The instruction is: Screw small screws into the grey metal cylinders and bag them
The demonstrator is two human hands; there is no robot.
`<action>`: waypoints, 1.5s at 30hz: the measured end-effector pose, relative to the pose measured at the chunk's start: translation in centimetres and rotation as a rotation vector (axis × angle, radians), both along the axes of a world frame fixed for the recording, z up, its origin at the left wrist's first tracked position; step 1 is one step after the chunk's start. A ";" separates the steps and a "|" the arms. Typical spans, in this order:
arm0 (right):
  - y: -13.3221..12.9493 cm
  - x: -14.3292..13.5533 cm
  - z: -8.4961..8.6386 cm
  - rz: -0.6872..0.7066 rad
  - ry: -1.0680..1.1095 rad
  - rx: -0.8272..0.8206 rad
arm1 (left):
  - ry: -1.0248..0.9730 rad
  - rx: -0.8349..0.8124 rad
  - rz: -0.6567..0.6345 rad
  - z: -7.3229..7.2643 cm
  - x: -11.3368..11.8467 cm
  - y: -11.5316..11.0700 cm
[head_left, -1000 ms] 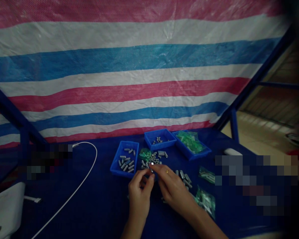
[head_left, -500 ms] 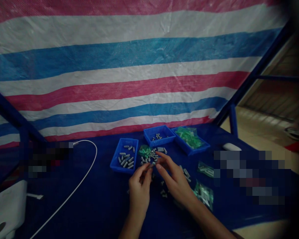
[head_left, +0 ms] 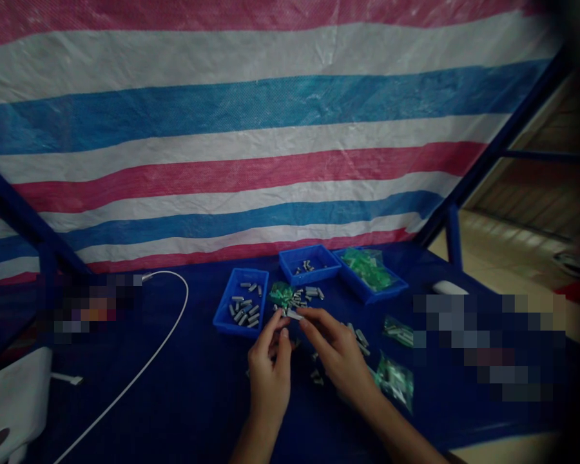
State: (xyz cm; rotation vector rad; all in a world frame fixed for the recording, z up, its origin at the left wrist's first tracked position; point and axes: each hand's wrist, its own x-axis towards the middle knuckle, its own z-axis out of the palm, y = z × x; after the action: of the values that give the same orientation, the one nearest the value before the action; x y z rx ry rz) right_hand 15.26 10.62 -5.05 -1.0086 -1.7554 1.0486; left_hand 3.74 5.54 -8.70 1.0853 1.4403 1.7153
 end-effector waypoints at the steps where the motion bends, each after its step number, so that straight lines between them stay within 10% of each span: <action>1: 0.1 0.0 -0.1 -0.016 0.040 -0.025 | -0.001 -0.005 -0.008 0.0 0.1 0.0; 8: -0.1 -0.3 -0.3 -0.016 0.077 -0.064 | 0.023 -0.022 -0.057 0.0 0.2 -0.2; 20: -1.2 -0.5 -0.7 -0.006 -0.108 0.384 | -0.064 -0.063 0.007 -0.1 -0.1 -0.2; 45: -1.3 0.5 -0.1 0.029 -0.102 0.221 | 0.103 -0.028 -0.070 -1.4 -0.1 -0.2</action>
State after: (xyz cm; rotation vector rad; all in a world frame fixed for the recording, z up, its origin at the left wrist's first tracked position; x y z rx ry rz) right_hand 15.72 9.30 -5.20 -0.9132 -1.9262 0.8112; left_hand 3.64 5.35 -10.10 1.2104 1.4666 1.6064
